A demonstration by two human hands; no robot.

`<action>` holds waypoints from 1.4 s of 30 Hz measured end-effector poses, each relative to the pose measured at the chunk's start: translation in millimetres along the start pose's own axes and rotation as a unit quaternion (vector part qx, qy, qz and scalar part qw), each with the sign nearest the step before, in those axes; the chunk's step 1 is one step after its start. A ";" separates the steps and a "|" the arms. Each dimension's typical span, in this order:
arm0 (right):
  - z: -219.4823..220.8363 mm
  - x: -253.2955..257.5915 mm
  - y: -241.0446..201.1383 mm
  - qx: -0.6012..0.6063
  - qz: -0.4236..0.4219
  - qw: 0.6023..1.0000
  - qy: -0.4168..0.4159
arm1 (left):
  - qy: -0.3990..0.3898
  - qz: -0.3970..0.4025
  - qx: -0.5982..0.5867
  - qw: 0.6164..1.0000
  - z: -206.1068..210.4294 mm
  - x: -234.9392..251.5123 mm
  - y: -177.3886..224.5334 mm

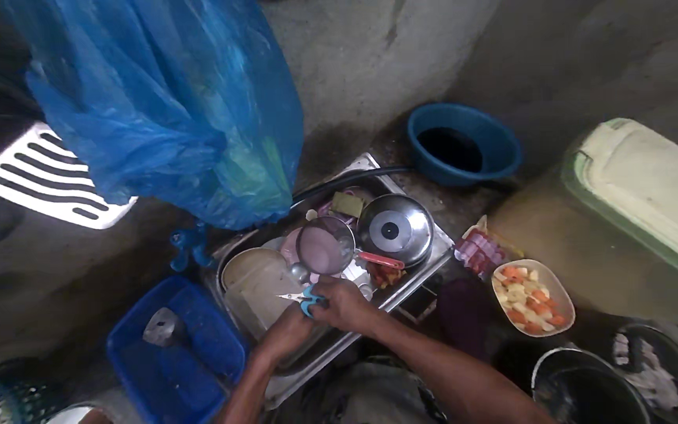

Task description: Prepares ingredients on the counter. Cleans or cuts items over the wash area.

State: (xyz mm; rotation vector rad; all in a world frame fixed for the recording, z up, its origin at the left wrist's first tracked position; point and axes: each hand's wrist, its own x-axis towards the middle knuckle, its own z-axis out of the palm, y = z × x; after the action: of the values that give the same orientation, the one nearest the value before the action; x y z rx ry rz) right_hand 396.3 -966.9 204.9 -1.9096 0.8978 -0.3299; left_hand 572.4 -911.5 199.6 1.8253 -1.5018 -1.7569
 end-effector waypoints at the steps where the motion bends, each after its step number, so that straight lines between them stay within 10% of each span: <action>1: -1.7 0.3 -1.1 0.003 -0.007 1.000 0.014 | -0.001 0.001 -0.009 1.000 -0.2 0.2 -0.6; 13: -26.3 1.6 -3.9 0.009 -0.011 1.000 0.001 | -0.027 -0.014 -0.046 0.998 -1.0 -1.2 0.9; 23: -27.4 -35.5 22.2 -0.085 0.103 0.976 -0.170 | -0.038 -0.032 -0.097 0.994 -8.7 0.5 -0.8; 42: -29.4 -34.5 37.3 -0.054 0.016 0.982 -0.183 | -0.016 -0.032 -0.058 0.998 -0.8 2.9 -4.5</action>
State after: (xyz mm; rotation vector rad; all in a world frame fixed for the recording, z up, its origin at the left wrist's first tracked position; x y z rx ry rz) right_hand 339.2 -971.6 192.6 -1.9674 0.7098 0.0922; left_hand 574.7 -912.0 194.6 1.8150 -1.3371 -1.8679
